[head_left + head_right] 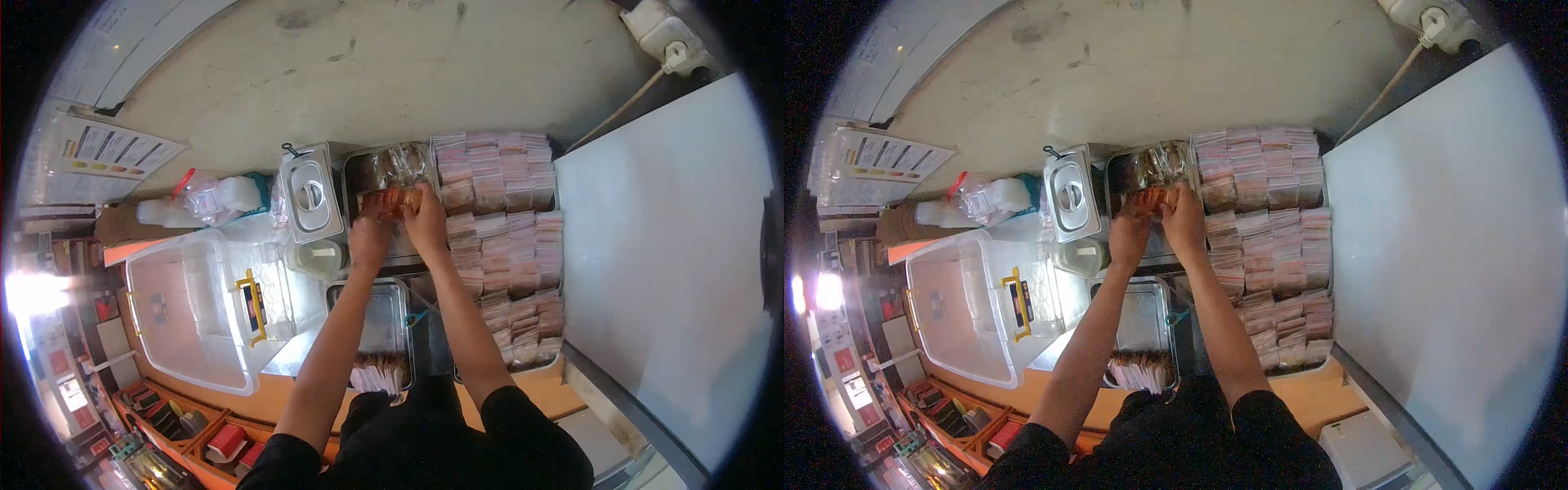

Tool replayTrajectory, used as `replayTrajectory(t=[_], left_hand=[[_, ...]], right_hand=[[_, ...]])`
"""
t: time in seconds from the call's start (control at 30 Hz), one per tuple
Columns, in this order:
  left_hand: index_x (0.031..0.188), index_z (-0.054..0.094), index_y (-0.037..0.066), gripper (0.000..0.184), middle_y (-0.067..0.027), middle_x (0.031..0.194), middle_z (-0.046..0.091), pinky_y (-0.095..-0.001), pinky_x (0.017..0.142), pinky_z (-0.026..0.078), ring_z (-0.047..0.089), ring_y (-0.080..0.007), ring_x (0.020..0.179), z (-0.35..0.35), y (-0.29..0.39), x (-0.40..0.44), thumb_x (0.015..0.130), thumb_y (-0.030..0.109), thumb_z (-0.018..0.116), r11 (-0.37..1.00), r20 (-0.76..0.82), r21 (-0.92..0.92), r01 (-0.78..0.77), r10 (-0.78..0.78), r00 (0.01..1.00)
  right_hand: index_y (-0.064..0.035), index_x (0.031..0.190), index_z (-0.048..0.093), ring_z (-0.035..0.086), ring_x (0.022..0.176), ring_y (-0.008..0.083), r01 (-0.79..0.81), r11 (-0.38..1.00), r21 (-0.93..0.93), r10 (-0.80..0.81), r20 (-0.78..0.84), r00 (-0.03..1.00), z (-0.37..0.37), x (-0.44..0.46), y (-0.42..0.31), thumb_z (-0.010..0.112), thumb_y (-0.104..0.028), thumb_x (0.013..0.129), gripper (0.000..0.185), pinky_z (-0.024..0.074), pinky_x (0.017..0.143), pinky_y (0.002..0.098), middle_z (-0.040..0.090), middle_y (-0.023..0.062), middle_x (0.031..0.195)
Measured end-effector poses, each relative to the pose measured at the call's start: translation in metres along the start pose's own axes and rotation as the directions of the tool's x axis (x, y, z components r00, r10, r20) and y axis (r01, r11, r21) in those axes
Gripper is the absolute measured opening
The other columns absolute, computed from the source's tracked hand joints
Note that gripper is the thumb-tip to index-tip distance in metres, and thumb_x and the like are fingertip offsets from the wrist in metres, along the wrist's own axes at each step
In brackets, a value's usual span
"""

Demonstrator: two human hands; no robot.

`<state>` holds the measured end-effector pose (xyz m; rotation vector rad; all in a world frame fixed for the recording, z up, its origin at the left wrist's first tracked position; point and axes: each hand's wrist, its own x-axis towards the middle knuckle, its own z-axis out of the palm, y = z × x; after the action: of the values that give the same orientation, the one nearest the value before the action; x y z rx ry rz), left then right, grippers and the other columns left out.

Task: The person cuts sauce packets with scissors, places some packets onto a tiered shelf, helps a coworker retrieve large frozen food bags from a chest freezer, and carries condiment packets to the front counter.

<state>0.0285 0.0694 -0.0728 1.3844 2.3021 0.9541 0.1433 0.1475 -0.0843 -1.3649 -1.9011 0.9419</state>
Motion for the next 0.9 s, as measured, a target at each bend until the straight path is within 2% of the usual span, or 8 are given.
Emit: replayTrajectory(t=[0.17, 0.23, 0.27, 0.33, 0.43, 0.57, 0.77, 0.9], left_hand=[[0.114, 0.063, 0.001, 0.028, -0.0163, 0.119, 0.069, -0.0422, 0.076, 0.058, 0.071, -0.0333, 0.095, 0.006, -0.031, -0.015, 0.088, 0.009, 0.070, 0.997, 0.014, -0.062, 0.049, -0.048, 0.999], [0.111, 0.062, 0.000, 0.023, -0.0137, 0.114, 0.070, -0.0384, 0.070, 0.062, 0.071, -0.0258, 0.095, 0.003, -0.031, -0.024, 0.094, 0.015, 0.069, 0.850, 0.109, -0.436, 0.296, -0.277, 0.955], [0.111, 0.062, 0.000, 0.023, -0.0137, 0.114, 0.070, -0.0384, 0.070, 0.062, 0.071, -0.0258, 0.095, 0.004, -0.030, -0.029, 0.094, 0.015, 0.069, 0.848, 0.111, -0.437, 0.300, -0.280, 0.953], [0.107, 0.060, 0.000, 0.022, -0.0100, 0.110, 0.068, -0.0355, 0.067, 0.064, 0.067, -0.0199, 0.097, 0.009, -0.029, -0.037, 0.098, 0.020, 0.066, 0.635, 0.115, -0.693, 0.341, -0.369, 0.922], [0.104, 0.059, 0.000, 0.022, -0.0099, 0.107, 0.066, -0.0361, 0.068, 0.064, 0.066, -0.0184, 0.099, 0.007, -0.024, -0.043, 0.100, 0.021, 0.062, 0.463, 0.170, -0.799, 0.385, -0.439, 0.882], [0.104, 0.056, -0.004, 0.021, -0.0123, 0.102, 0.064, -0.0390, 0.065, 0.066, 0.065, -0.0183, 0.091, 0.003, -0.012, -0.041, 0.103, 0.017, 0.055, 0.522, 0.145, -0.748, 0.409, -0.473, 0.869], [0.107, 0.054, -0.004, 0.018, -0.0129, 0.102, 0.063, -0.0403, 0.066, 0.066, 0.068, -0.0219, 0.091, 0.002, -0.010, -0.039, 0.104, 0.013, 0.051, 0.351, 0.169, -0.865, 0.359, -0.471, 0.866], [0.106, 0.053, -0.004, 0.016, -0.0128, 0.103, 0.064, -0.0418, 0.068, 0.066, 0.067, -0.0223, 0.093, 0.001, -0.011, -0.036, 0.104, 0.012, 0.049, 0.493, 0.147, -0.775, 0.395, -0.467, 0.872]], right_hand=[[-0.0017, 0.114, 0.059, 0.066, 0.102, 0.0389, -0.010, 0.996, 0.085, 0.013, -0.035, 0.999, -0.008, -0.007, 0.018, 0.077, -0.003, 0.079, 0.040, 0.0523, 0.084, 0.0429, 0.067, 0.0214, 0.106], [-0.0022, 0.119, 0.055, 0.066, 0.099, 0.0412, 0.059, 0.993, 0.104, -0.065, 0.058, 0.996, -0.022, -0.008, 0.016, 0.073, -0.002, 0.083, 0.040, 0.0551, 0.082, 0.0458, 0.062, 0.0223, 0.112], [-0.0022, 0.119, 0.055, 0.066, 0.099, 0.0412, 0.057, 0.993, 0.102, -0.064, 0.062, 0.996, -0.027, -0.010, 0.014, 0.073, -0.002, 0.083, 0.040, 0.0551, 0.082, 0.0458, 0.062, 0.0223, 0.112], [-0.0039, 0.121, 0.056, 0.071, 0.087, 0.0318, -0.083, 0.966, 0.246, 0.037, 0.186, 0.982, -0.036, -0.011, 0.010, 0.071, -0.003, 0.087, 0.038, 0.0621, 0.067, 0.0389, 0.063, 0.0179, 0.108], [-0.0066, 0.125, 0.057, 0.070, 0.080, 0.0251, -0.294, 0.852, 0.433, 0.163, 0.314, 0.935, -0.036, -0.009, 0.020, 0.067, -0.002, 0.091, 0.036, 0.0637, 0.055, 0.0324, 0.060, 0.0144, 0.107], [-0.0073, 0.126, 0.057, 0.069, 0.082, 0.0251, -0.383, 0.760, 0.526, 0.215, 0.353, 0.911, -0.023, -0.011, 0.042, 0.064, -0.002, 0.093, 0.035, 0.0644, 0.057, 0.0352, 0.059, 0.0137, 0.108], [-0.0068, 0.124, 0.058, 0.069, 0.090, 0.0285, -0.425, 0.746, 0.513, 0.242, 0.385, 0.891, -0.029, -0.014, 0.031, 0.067, -0.006, 0.092, 0.033, 0.0634, 0.065, 0.0392, 0.059, 0.0157, 0.109], [-0.0061, 0.120, 0.060, 0.066, 0.099, 0.0352, -0.153, 0.968, 0.198, 0.107, 0.226, 0.968, -0.019, -0.018, 0.010, 0.073, -0.016, 0.089, 0.036, 0.0531, 0.084, 0.0447, 0.063, 0.0183, 0.108]])
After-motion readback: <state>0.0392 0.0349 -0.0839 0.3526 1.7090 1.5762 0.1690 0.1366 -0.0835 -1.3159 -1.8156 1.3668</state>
